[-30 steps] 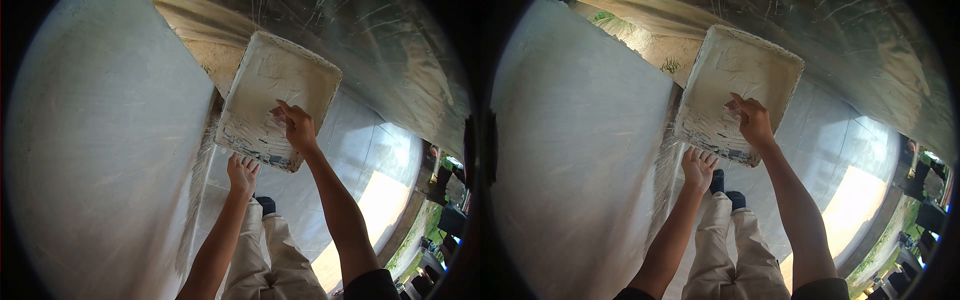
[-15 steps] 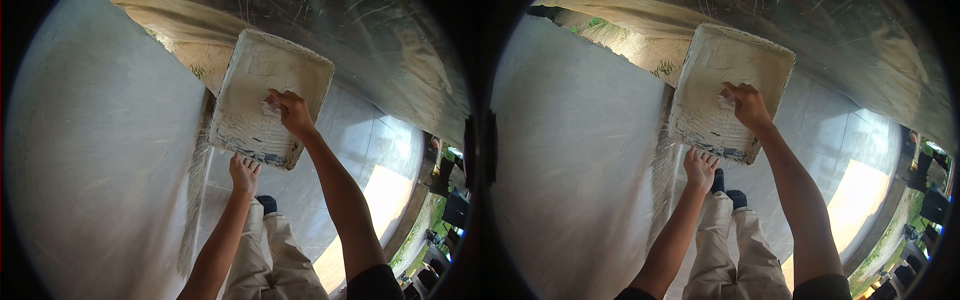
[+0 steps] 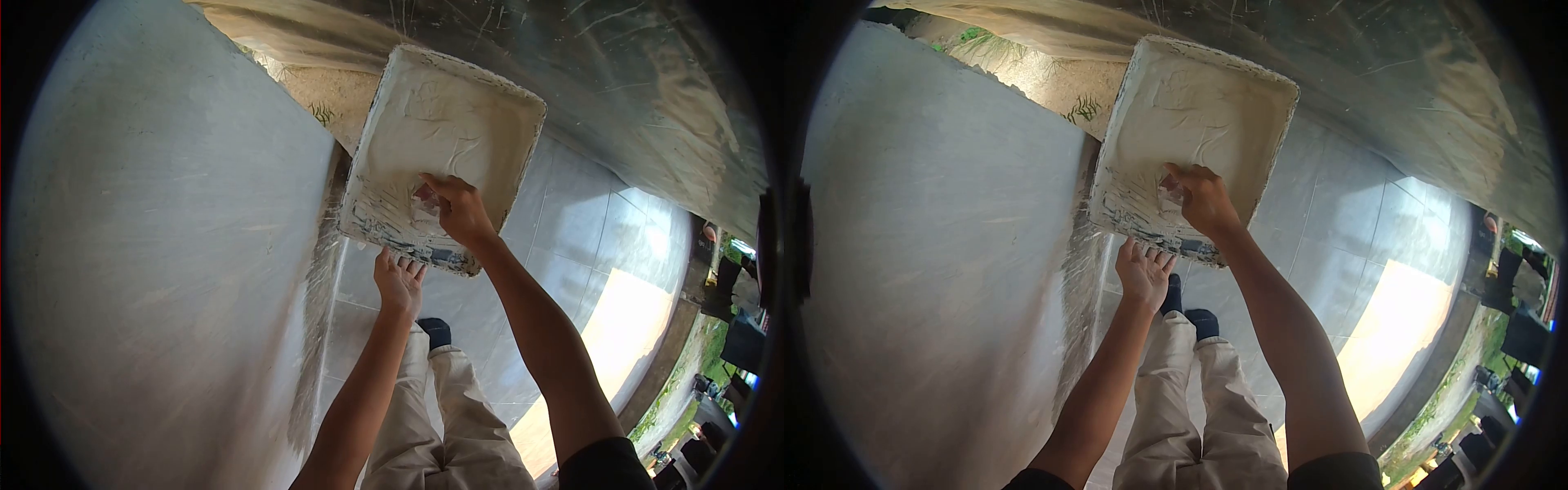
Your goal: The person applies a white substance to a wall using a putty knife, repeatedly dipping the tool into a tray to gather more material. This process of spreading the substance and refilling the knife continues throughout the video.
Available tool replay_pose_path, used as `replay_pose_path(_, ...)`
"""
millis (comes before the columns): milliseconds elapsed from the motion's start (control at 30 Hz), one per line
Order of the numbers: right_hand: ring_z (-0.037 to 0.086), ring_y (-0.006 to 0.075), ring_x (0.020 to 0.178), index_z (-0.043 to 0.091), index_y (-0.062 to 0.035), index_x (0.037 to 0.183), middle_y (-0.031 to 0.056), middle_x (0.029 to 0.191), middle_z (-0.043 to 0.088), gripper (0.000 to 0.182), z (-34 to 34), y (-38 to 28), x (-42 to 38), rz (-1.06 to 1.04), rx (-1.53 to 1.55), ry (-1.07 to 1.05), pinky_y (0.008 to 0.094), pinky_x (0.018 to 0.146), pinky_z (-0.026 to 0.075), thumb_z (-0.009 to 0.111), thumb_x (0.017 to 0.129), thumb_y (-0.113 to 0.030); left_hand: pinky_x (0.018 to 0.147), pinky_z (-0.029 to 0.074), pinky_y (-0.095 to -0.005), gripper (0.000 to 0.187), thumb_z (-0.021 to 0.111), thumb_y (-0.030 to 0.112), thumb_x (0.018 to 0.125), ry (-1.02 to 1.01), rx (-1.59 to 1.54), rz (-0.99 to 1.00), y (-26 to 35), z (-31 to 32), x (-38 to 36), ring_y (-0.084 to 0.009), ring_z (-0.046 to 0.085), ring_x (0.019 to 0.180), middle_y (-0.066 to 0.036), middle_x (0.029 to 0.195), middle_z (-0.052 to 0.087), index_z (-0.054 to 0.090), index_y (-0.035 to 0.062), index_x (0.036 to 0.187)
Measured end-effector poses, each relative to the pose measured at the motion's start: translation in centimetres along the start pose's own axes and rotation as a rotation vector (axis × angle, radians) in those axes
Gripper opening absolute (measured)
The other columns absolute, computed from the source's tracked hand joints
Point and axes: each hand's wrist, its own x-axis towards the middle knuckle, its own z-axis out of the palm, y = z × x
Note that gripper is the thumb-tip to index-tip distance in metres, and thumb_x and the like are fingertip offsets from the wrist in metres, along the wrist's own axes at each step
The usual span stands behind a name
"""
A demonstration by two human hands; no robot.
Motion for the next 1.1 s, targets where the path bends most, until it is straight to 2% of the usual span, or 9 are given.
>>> replay_pose_path(100,0.061,0.0298,0.087,0.063,-0.0087,0.120,0.0089,0.090,0.068,0.052,1.4,-0.8,-1.8,0.025,0.137,-0.005,0.0418,0.081,0.048,0.051,0.073,0.011,0.117,0.003,-0.0443,0.089,0.040,0.051,0.091,-0.036,0.003,0.001,0.0,-0.5,0.3,-0.0357,0.001,0.146,-0.019,0.158,-0.002,-0.012,0.0108,0.151)
replay_pose_path(300,0.058,0.0255,0.092,0.060,-0.0122,0.126,0.0036,0.093,0.068,0.060,2.7,-1.0,-3.1,0.151,0.014,-0.090,0.0403,0.084,0.037,0.053,0.071,0.008,0.116,0.004,-0.0423,0.084,0.038,0.052,0.092,-0.093,0.032,0.003,0.1,-0.9,0.3,-0.0316,0.008,0.146,-0.017,0.157,0.009,-0.001,0.0077,0.152)
replay_pose_path(500,0.059,0.0253,0.091,0.061,-0.0135,0.127,0.0058,0.093,0.067,0.060,2.1,-1.9,-2.2,0.173,-0.053,-0.175,0.0410,0.083,0.035,0.050,0.072,0.008,0.117,0.002,-0.0421,0.088,0.036,0.054,0.093,-0.031,0.058,-0.016,0.4,-0.4,-0.1,-0.0332,0.003,0.147,-0.019,0.158,0.003,-0.008,0.0042,0.150)
replay_pose_path(600,0.059,0.0255,0.090,0.061,-0.0142,0.127,0.0084,0.091,0.066,0.058,2.2,-1.7,-2.3,0.140,-0.007,-0.146,0.0418,0.083,0.034,0.050,0.074,0.007,0.117,0.001,-0.0416,0.089,0.033,0.055,0.093,-0.085,0.105,-0.024,0.6,-1.3,0.1,-0.0326,0.001,0.147,-0.020,0.158,0.001,-0.010,0.0009,0.149)
replay_pose_path(700,0.061,0.0252,0.088,0.060,-0.0144,0.128,0.0100,0.085,0.065,0.058,1.2,-2.4,-2.7,0.203,-0.090,-0.178,0.0426,0.083,0.033,0.049,0.075,0.006,0.117,0.001,-0.0412,0.088,0.031,0.055,0.093,-0.036,0.139,-0.022,0.6,-1.5,-0.3,-0.0314,0.005,0.147,-0.021,0.158,0.003,-0.007,-0.0011,0.149)
replay_pose_path(833,0.062,0.0305,0.077,0.061,-0.0130,0.127,0.0149,0.085,0.066,0.051,-0.2,-3.2,-3.7,0.189,-0.033,-0.081,0.0380,0.077,0.044,0.048,0.082,0.006,0.117,0.001,-0.0412,0.086,0.030,0.054,0.094,0.036,0.152,0.008,0.8,-0.7,-2.2,-0.0306,0.011,0.146,-0.021,0.157,0.010,-0.006,-0.0011,0.149)
replay_pose_path(900,0.065,0.0274,0.079,0.056,-0.0118,0.132,0.0158,0.088,0.067,0.051,-1.6,-4.0,-3.7,0.273,0.071,-0.055,0.0329,0.076,0.048,0.048,0.085,0.005,0.117,0.004,-0.0418,0.085,0.030,0.053,0.094,0.060,0.172,0.036,1.0,-0.3,-3.1,-0.0306,0.016,0.146,-0.021,0.156,0.017,-0.002,-0.0016,0.150)
replay_pose_path(1033,0.067,0.0211,0.087,0.054,-0.0084,0.133,0.0138,0.097,0.069,0.051,-6.0,-7.7,-2.7,0.297,0.390,0.080,0.0323,0.081,0.049,0.045,0.086,0.006,0.116,0.009,-0.0429,0.080,0.030,0.052,0.094,0.051,0.245,0.119,2.3,2.4,-6.1,-0.0299,0.021,0.144,-0.020,0.153,0.026,0.006,0.0003,0.151)
replay_pose_path(1100,0.065,0.0168,0.096,0.052,-0.0042,0.134,0.0137,0.112,0.067,0.044,-8.9,-9.8,-2.2,0.468,0.559,0.058,0.0273,0.086,0.049,0.042,0.092,0.004,0.115,0.010,-0.0427,0.079,0.031,0.052,0.094,0.022,0.278,0.174,3.1,4.4,-7.7,-0.0297,0.023,0.143,-0.019,0.153,0.027,0.008,0.0019,0.151)
